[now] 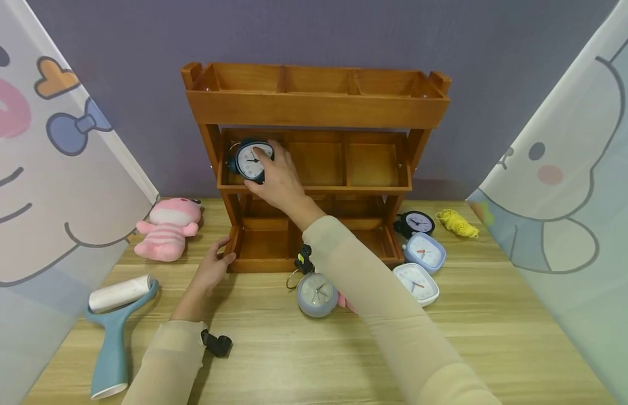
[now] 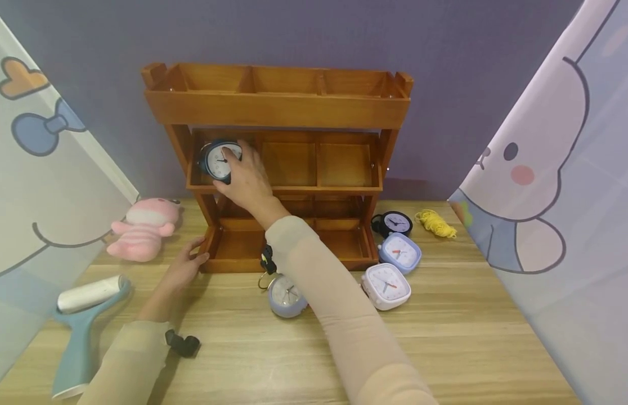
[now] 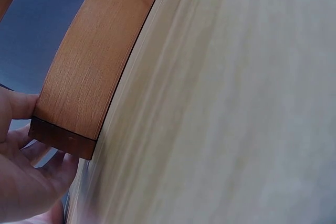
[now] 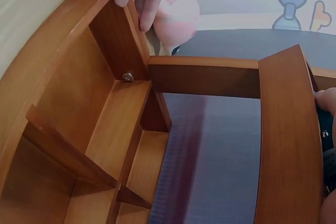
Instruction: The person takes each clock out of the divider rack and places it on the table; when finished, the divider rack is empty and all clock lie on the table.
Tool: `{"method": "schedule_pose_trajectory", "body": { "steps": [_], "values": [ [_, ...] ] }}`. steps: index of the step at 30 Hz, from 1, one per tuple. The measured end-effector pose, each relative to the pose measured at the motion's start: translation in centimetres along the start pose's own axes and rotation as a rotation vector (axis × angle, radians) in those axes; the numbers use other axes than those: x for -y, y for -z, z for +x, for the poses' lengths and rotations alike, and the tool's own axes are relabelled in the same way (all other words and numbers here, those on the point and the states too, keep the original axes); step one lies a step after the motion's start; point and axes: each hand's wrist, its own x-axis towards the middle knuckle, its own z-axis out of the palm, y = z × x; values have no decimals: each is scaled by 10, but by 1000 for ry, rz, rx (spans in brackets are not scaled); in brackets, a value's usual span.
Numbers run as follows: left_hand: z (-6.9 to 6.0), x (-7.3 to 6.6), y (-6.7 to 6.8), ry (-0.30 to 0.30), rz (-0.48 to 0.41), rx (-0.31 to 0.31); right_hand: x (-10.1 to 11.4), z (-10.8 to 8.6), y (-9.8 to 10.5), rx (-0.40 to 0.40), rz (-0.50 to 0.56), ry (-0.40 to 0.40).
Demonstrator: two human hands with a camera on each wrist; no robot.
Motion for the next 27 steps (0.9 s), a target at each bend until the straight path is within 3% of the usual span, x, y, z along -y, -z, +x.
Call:
{"method": "schedule_pose_trajectory", "body": {
  "steps": [9,18,27],
  "values": [
    [-1,0,0,9,-9,8,-4,0,-1,-56,94,5],
    [0,0,0,15,-9,-8,-9,-3,2,-111,252,13],
    [0,0,0,10,-11,-3,-12,-11,9,-169,295,54]
  ]
}}
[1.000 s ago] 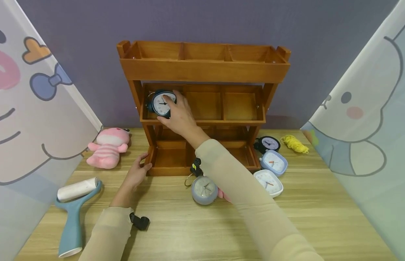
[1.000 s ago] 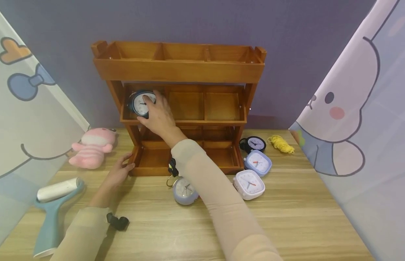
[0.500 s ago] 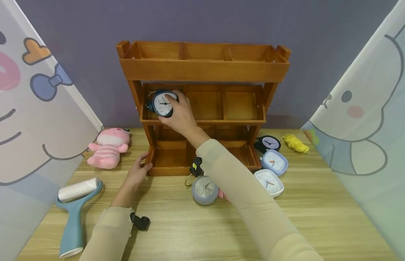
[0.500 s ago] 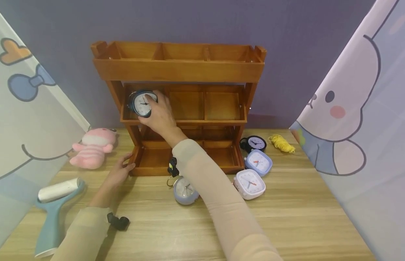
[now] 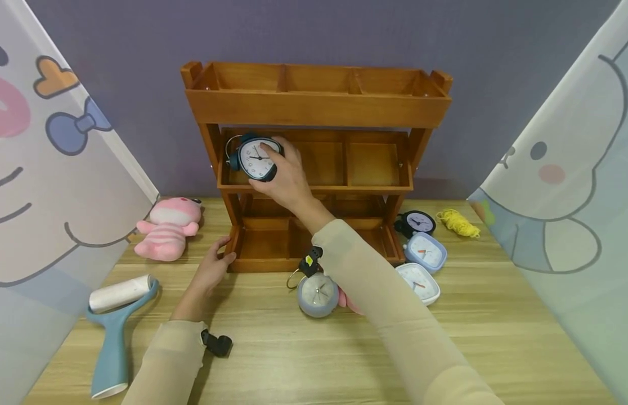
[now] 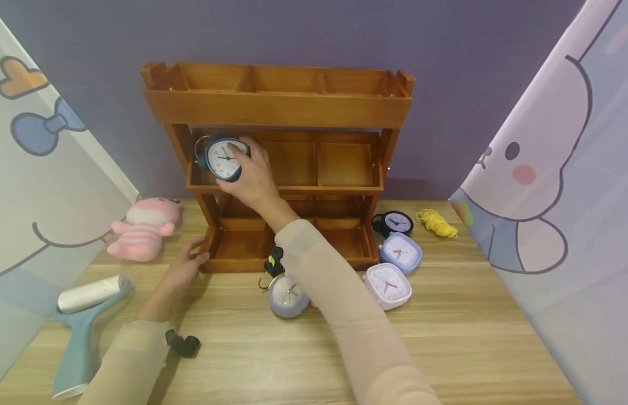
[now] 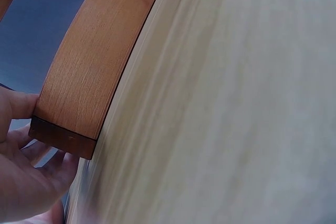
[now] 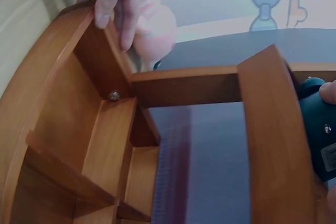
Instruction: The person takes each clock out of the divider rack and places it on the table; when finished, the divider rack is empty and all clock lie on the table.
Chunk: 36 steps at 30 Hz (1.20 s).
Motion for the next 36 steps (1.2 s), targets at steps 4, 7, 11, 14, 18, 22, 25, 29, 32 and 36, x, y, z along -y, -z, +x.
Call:
{"method": "schedule_pose_trajectory", "body": {
  "steps": [4,7,11,14,18,22,25,29,32,36],
  "values": [
    [0,0,1,-1,0,3,3,-2,5,-50,22,54],
    [1,0,1,0,0,5,6,-6,9,-50,38,78],
    [2,2,1,0,-5,3,10,-18,17,-18,76,74],
    [3,2,1,-2,-9,4,11,-29,23,-19,107,67],
    [3,2,1,-6,-11,5,11,-44,30,-17,118,67],
    [2,2,2,-13,-4,7,11,-60,38,-4,123,59],
    [2,1,2,-20,0,9,10,-72,42,6,135,46],
    [3,0,2,-17,-6,4,7,-88,46,26,149,31],
    [3,1,1,-11,-7,-3,4,-99,47,45,163,11],
    [3,2,1,-9,-7,-7,1,-113,49,77,185,-27]
  ]
}}
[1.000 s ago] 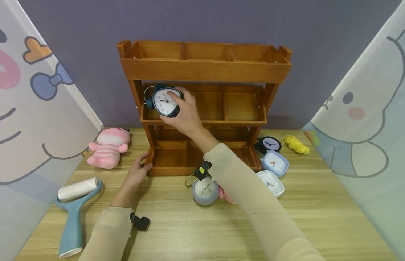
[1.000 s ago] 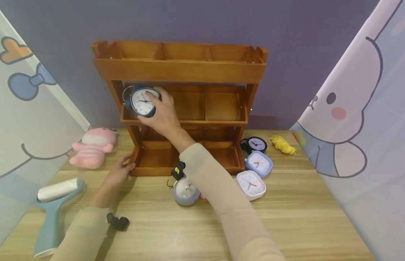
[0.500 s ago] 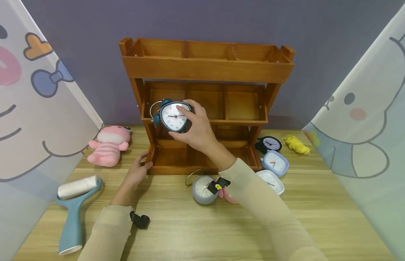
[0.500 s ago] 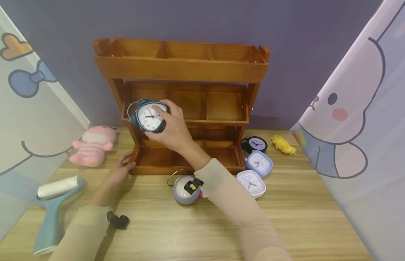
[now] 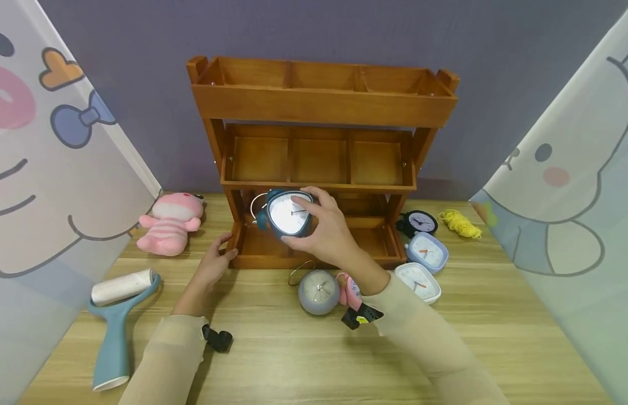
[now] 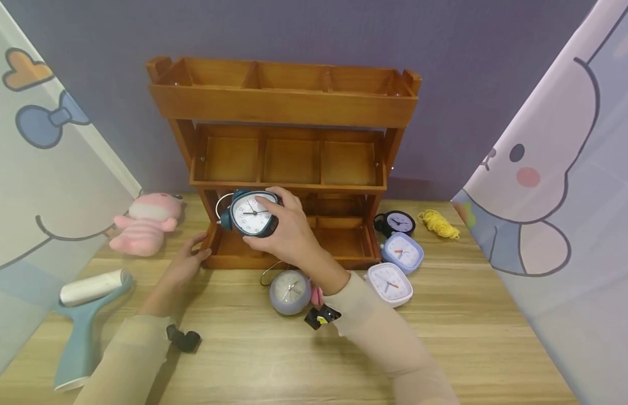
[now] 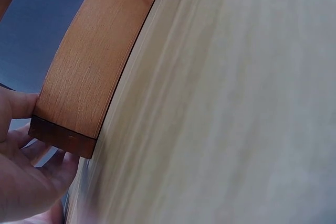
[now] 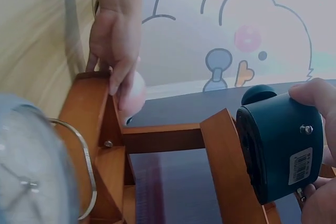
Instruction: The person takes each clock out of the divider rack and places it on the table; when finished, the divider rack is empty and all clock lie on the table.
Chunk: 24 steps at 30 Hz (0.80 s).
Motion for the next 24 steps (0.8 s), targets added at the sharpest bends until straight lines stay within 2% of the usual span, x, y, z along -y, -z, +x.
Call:
{"method": "schedule_pose_trajectory", "body": {
  "steps": [10,16,24],
  "values": [
    [0,-1,0,-17,1,2,-4,-30,-8,106,3,-57],
    [1,-2,0,-20,9,-3,-7,-43,-26,197,25,-95],
    [1,-1,0,-12,10,-16,-12,-56,-55,284,9,-86]
  ]
}}
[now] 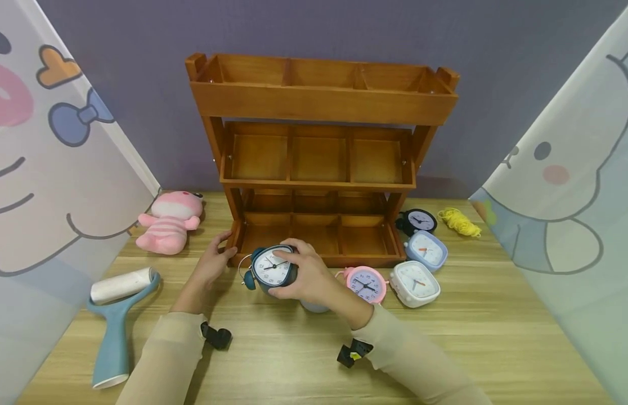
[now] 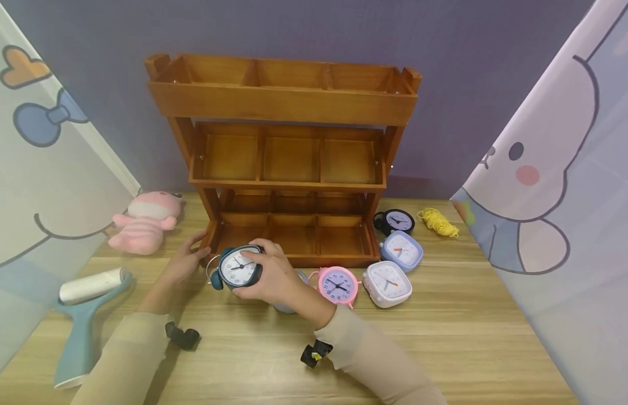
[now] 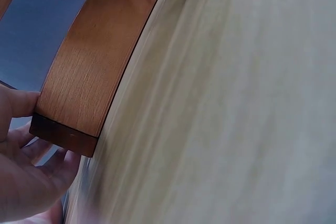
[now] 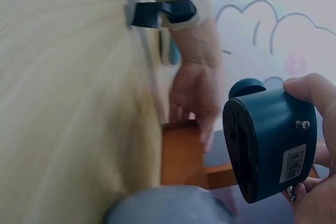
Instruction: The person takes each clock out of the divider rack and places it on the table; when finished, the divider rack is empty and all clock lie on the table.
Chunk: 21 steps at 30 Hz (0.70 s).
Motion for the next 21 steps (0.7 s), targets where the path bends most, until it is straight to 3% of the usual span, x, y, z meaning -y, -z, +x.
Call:
{"method": "schedule_pose_trajectory", "body": {
  "steps": [13,21],
  "values": [
    [0,0,0,16,-13,-8,-6,6,-33,103,-33,3],
    [1,2,1,8,-16,-15,-9,16,-42,150,-128,13]
  ]
}}
